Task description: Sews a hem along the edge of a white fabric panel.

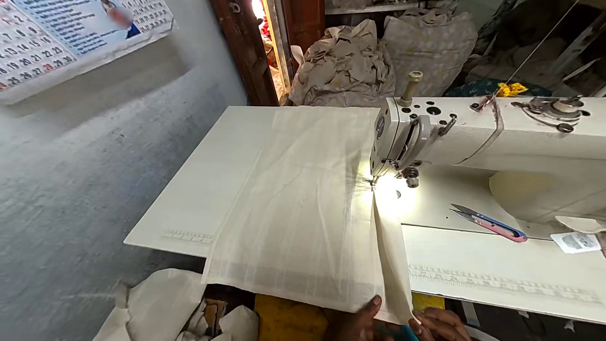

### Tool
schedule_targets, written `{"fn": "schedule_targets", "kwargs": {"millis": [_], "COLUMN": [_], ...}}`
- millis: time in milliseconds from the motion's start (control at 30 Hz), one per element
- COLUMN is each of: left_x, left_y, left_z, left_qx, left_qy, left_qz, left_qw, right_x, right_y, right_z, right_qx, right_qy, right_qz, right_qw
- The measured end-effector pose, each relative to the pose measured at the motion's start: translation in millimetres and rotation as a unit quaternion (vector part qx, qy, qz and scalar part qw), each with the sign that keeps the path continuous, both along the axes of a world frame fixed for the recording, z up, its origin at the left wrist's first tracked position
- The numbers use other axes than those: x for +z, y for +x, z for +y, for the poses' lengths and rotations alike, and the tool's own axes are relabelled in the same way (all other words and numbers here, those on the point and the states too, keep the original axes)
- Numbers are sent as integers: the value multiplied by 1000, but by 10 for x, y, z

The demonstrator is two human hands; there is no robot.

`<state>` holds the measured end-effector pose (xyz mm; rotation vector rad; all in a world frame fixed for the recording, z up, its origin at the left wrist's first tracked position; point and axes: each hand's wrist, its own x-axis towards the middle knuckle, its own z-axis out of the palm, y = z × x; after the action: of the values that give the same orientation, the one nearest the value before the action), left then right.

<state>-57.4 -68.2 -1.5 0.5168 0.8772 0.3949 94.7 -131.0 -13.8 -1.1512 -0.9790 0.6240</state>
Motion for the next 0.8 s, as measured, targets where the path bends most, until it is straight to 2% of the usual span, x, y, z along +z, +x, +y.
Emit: {"fn": "schedule_targets", "kwargs": {"millis": [67,167,267,467,633,800], "left_x": [119,209,188,261,230,150], "left_y": [-59,-146,-252,-296,-261,-264], "left_z": [52,17,14,21,2,-3], "left_qx": [80,81,59,47,91,96], "left_qy": [36,129,183,213,167,203], "left_qz": [50,71,71,57,71,92], "left_qw": [995,986,979,974,979,970], "right_x": [-34,-60,-37,-24,-130,-169], "right_y": [22,-97,-176,-192,-38,-5], "right_z": [-42,-76,-63,-79,-4,11], "right_qx": [-23,-27,-16,10,39,32], "right_qy": [-4,-53,-65,-58,-26,-8], "right_qz": [-151,-270,-300,-354,-391,-421], "right_qw": [988,961,952,933,919,906]}}
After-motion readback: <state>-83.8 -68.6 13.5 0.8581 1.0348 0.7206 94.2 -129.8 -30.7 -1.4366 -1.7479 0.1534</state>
